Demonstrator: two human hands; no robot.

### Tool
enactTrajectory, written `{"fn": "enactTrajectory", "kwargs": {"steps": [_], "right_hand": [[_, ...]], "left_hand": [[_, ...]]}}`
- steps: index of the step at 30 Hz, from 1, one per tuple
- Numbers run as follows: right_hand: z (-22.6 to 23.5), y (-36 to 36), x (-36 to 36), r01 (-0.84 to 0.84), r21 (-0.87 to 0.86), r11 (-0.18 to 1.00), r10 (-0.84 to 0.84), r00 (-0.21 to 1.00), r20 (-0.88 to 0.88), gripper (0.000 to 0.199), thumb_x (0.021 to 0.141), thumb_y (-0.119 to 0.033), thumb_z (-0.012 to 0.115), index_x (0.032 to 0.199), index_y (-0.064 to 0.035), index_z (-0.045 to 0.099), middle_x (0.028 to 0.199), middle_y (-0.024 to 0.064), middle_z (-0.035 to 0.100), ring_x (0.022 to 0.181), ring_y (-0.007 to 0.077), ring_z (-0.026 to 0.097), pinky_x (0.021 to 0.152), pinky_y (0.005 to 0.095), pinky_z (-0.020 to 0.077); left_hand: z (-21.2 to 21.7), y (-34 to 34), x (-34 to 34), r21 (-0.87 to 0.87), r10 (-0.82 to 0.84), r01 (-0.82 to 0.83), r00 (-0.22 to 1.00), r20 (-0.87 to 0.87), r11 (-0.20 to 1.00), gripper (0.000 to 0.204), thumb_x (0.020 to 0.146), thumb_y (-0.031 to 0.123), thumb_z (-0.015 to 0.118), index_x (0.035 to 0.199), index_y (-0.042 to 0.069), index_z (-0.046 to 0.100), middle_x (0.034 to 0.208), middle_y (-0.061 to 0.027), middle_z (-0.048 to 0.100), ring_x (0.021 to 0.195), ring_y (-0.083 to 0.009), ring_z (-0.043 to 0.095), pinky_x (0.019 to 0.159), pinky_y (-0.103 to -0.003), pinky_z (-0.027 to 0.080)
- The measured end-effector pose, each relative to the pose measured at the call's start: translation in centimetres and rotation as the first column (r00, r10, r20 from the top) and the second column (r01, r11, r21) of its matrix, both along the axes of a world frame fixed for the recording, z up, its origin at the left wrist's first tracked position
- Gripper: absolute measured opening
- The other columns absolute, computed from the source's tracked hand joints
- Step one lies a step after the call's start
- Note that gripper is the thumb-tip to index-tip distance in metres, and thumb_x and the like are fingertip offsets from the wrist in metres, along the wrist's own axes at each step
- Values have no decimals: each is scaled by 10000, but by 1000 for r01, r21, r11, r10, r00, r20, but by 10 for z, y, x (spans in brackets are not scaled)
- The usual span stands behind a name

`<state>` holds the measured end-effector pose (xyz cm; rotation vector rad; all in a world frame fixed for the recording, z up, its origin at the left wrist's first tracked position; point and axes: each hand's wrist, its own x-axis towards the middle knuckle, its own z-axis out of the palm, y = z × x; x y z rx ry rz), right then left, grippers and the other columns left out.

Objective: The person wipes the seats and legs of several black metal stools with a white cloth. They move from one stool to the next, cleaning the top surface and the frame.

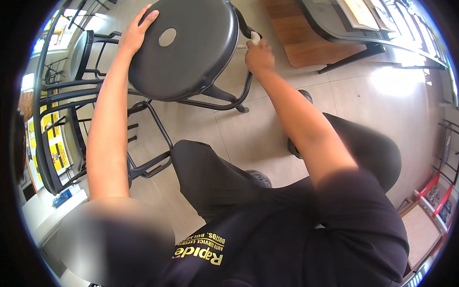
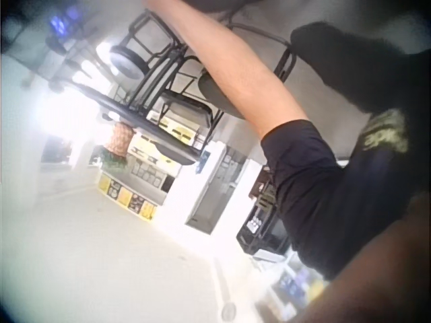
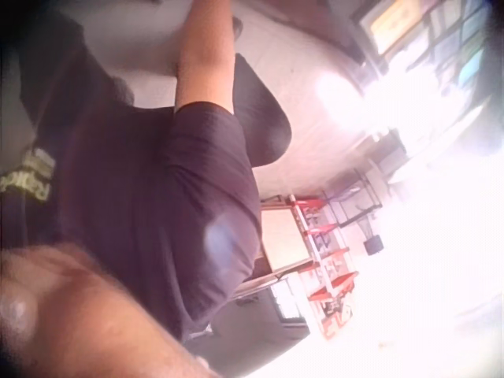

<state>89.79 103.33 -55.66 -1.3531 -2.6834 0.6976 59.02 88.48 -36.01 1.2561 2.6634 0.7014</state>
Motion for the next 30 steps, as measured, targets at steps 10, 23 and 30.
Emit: {"fn": "enactTrajectory", "kwargs": {"steps": [10, 23, 30], "right_hand": [[8, -75, 45, -204, -138, 969, 225, 960, 167, 302, 1032, -206, 526, 1258, -75, 677, 1292, 267, 584, 1113, 442, 704, 956, 519, 593], [68, 18, 50, -87, -754, 651, 147, 989, 13, 599, 991, -180, 580, 1567, -110, 433, 1231, 196, 706, 837, 261, 778, 672, 421, 644], [3, 44, 10, 170, -748, 641, -421, 893, -159, 699, 904, -67, 583, 1563, -70, 350, 1254, 192, 644, 979, 282, 724, 750, 434, 622]], "left_hand": [[14, 11, 29, -56, 95, -99, 993, -68, 993, 808, 961, 737, 569, 1555, 190, 558, 1503, -224, 606, 1435, -396, 537, 1205, -478, 394], [1, 3, 14, 54, 3, -1, 1000, -22, 999, 789, 970, 705, 594, 1513, 133, 600, 1456, -231, 645, 1396, -367, 586, 1182, -449, 414], [3, 11, 15, 26, 2, -1, 999, -34, 1000, 762, 996, 685, 583, 1503, 116, 609, 1430, -184, 681, 1361, -308, 618, 1156, -404, 429]]}}
